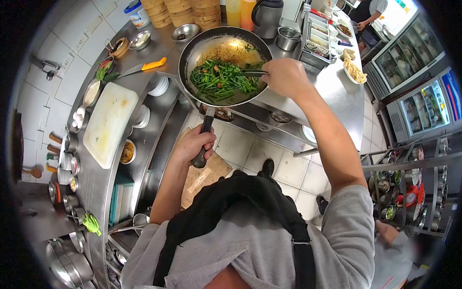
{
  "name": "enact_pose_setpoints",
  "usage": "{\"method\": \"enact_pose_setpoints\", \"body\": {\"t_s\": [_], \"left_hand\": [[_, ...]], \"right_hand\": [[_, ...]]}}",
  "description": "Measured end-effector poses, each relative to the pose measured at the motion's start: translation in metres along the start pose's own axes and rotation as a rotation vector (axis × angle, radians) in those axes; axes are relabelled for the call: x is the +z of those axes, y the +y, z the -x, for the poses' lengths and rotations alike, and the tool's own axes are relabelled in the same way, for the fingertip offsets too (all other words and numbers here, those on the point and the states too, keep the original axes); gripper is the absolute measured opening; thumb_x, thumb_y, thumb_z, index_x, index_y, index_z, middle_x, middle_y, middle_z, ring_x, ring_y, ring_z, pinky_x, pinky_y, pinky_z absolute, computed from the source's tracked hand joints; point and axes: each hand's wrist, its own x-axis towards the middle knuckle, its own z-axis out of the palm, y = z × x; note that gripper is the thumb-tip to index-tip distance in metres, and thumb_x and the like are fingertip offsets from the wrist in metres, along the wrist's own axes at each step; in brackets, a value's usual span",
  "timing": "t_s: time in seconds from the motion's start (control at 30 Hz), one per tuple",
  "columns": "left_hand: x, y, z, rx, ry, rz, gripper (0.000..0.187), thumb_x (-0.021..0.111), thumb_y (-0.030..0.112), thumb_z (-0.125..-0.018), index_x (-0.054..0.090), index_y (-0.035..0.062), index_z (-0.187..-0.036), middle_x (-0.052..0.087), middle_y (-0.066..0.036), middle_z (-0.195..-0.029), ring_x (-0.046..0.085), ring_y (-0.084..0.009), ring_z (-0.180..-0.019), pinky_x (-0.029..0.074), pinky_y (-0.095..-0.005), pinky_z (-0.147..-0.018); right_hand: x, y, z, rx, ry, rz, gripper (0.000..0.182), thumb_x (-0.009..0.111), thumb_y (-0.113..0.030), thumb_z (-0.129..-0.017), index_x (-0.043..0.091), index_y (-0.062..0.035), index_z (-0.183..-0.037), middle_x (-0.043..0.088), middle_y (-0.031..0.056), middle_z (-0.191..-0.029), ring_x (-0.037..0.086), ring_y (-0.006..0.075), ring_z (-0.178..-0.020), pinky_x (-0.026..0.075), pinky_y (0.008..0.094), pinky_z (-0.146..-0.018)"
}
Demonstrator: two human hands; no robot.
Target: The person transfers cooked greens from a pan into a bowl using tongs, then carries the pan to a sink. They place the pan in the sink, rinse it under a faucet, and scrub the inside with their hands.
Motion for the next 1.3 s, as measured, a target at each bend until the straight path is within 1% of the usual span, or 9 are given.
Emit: {"method": "enact_pose_setpoints", "body": {"t_s": [0.33, 0.57, 0.67, 0.83, 0.9, 0.93, 1.07, 1.2, 1.3], "left_hand": [[0.006, 0.006, -0.014, -0.029, -0.003, 0.020, 0.011, 0.059, 0.009, -0.086, 0.050, 0.0039, -0.092, 0.046, -0.002, -0.062, 0.047, -0.0137, -0.044, 0.038, -0.0285, -0.043], [0.013, 0.001, -0.027, -0.046, -0.006, 0.008, 0.012, 0.059, 0.009, -0.086, 0.050, 0.0041, -0.092, 0.046, -0.002, -0.062, 0.047, -0.0138, -0.044, 0.040, -0.0286, -0.043], [0.013, -0.003, -0.031, -0.057, -0.019, 0.043, 0.012, 0.059, 0.009, -0.087, 0.050, 0.0044, -0.093, 0.046, -0.002, -0.062, 0.047, -0.0138, -0.044, 0.040, -0.0284, -0.043], [0.018, -0.004, -0.030, -0.067, -0.015, 0.031, 0.013, 0.059, 0.008, -0.087, 0.049, 0.0048, -0.093, 0.046, -0.002, -0.062, 0.047, -0.0138, -0.044, 0.040, -0.0284, -0.043], [0.017, -0.007, -0.030, -0.072, -0.015, 0.041, 0.013, 0.059, 0.008, -0.087, 0.049, 0.0048, -0.093, 0.046, -0.002, -0.062, 0.047, -0.0136, -0.044, 0.040, -0.0284, -0.043], [0.017, -0.009, -0.029, -0.073, -0.026, 0.048, 0.012, 0.059, 0.008, -0.087, 0.049, 0.0048, -0.093, 0.046, -0.002, -0.062, 0.047, -0.0133, -0.045, 0.040, -0.0283, -0.043], [0.022, -0.006, -0.022, -0.073, -0.021, 0.057, 0.012, 0.060, 0.008, -0.087, 0.049, 0.0051, -0.093, 0.046, -0.002, -0.062, 0.046, -0.0131, -0.044, 0.040, -0.0281, -0.043], [0.024, -0.001, -0.016, -0.081, -0.013, 0.043, 0.014, 0.060, 0.008, -0.088, 0.048, 0.0050, -0.094, 0.046, -0.002, -0.062, 0.047, -0.0132, -0.043, 0.040, -0.0281, -0.042], [0.024, -0.003, -0.016, -0.070, -0.009, 0.030, 0.015, 0.060, 0.009, -0.088, 0.048, 0.0048, -0.095, 0.046, -0.002, -0.062, 0.047, -0.0132, -0.043, 0.040, -0.0283, -0.042]], "right_hand": [[-0.059, 0.024, 0.011, 0.209, 0.038, -0.210, 0.022, 0.070, -0.029, -0.086, 0.075, -0.0180, -0.105, 0.072, 0.0096, -0.088, 0.068, 0.0308, -0.085, 0.052, 0.0421, -0.076], [-0.033, 0.040, 0.008, 0.216, 0.012, -0.216, 0.021, 0.070, -0.028, -0.085, 0.075, -0.0167, -0.102, 0.071, 0.0094, -0.086, 0.068, 0.0318, -0.085, 0.052, 0.0433, -0.076], [-0.021, 0.041, 0.004, -0.007, 0.087, 0.088, 0.021, 0.071, -0.024, -0.081, 0.073, -0.0115, -0.098, 0.071, 0.0123, -0.085, 0.069, 0.0318, -0.086, 0.054, 0.0451, -0.077], [-0.044, 0.016, 0.005, -0.049, 0.143, 0.163, 0.018, 0.071, -0.022, -0.081, 0.073, -0.0102, -0.094, 0.071, 0.0125, -0.082, 0.069, 0.0311, -0.084, 0.055, 0.0436, -0.074], [-0.043, 0.000, 0.006, -0.176, -0.016, 0.161, 0.013, 0.071, -0.021, -0.080, 0.072, -0.0094, -0.086, 0.069, 0.0126, -0.077, 0.070, 0.0319, -0.081, 0.055, 0.0438, -0.071], [-0.025, 0.001, 0.008, -0.319, 0.084, 0.106, 0.009, 0.066, -0.016, -0.081, 0.070, -0.0088, -0.080, 0.068, 0.0126, -0.075, 0.070, 0.0326, -0.078, 0.055, 0.0437, -0.068], [0.018, -0.016, 0.001, -0.371, -0.003, 0.152, 0.014, 0.056, -0.008, -0.081, 0.070, -0.0076, -0.078, 0.067, 0.0128, -0.073, 0.069, 0.0332, -0.076, 0.055, 0.0430, -0.067], [0.005, -0.007, -0.004, -0.295, -0.028, 0.123, 0.013, 0.058, -0.009, -0.080, 0.070, -0.0068, -0.078, 0.067, 0.0134, -0.072, 0.068, 0.0339, -0.075, 0.055, 0.0436, -0.066], [-0.004, -0.009, -0.010, -0.372, 0.166, 0.031, 0.012, 0.059, -0.009, -0.079, 0.070, -0.0070, -0.079, 0.067, 0.0133, -0.073, 0.069, 0.0342, -0.077, 0.055, 0.0436, -0.066]]}}
